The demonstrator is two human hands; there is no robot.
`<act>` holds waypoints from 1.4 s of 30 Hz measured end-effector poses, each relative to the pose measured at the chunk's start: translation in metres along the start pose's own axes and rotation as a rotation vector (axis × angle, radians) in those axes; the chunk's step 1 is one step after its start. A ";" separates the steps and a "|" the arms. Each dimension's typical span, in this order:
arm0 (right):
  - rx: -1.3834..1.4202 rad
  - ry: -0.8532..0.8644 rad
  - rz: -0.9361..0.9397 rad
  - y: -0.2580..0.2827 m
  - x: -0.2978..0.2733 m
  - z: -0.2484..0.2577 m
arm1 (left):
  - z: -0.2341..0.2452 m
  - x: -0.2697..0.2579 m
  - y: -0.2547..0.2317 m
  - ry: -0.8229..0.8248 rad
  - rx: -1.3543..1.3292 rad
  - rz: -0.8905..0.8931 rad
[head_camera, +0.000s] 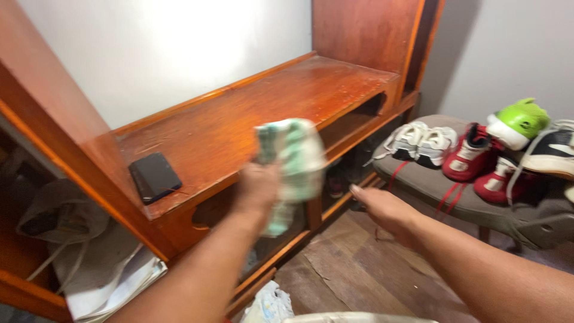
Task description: The person removes several pairs of shoes from a wooden cabinet, places them on a nearby chair, and then wipes the cabinet surface with a cloth. The shoes include red, white, black, and green sneakers. The person handles each pair one at a time and finishes by cleaning the cabinet top.
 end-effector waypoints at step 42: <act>0.244 0.032 -0.297 -0.005 -0.038 -0.027 | -0.065 0.142 0.168 0.500 0.897 -0.465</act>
Point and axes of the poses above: each hand's wrist, its own x-axis towards the middle knuckle, its own z-axis out of the back of the hand, y = z × x, the point moved 8 cm from there along x, towards the middle knuckle, and after that the axes turned 14 degrees about -y, right-handed, at the moved point
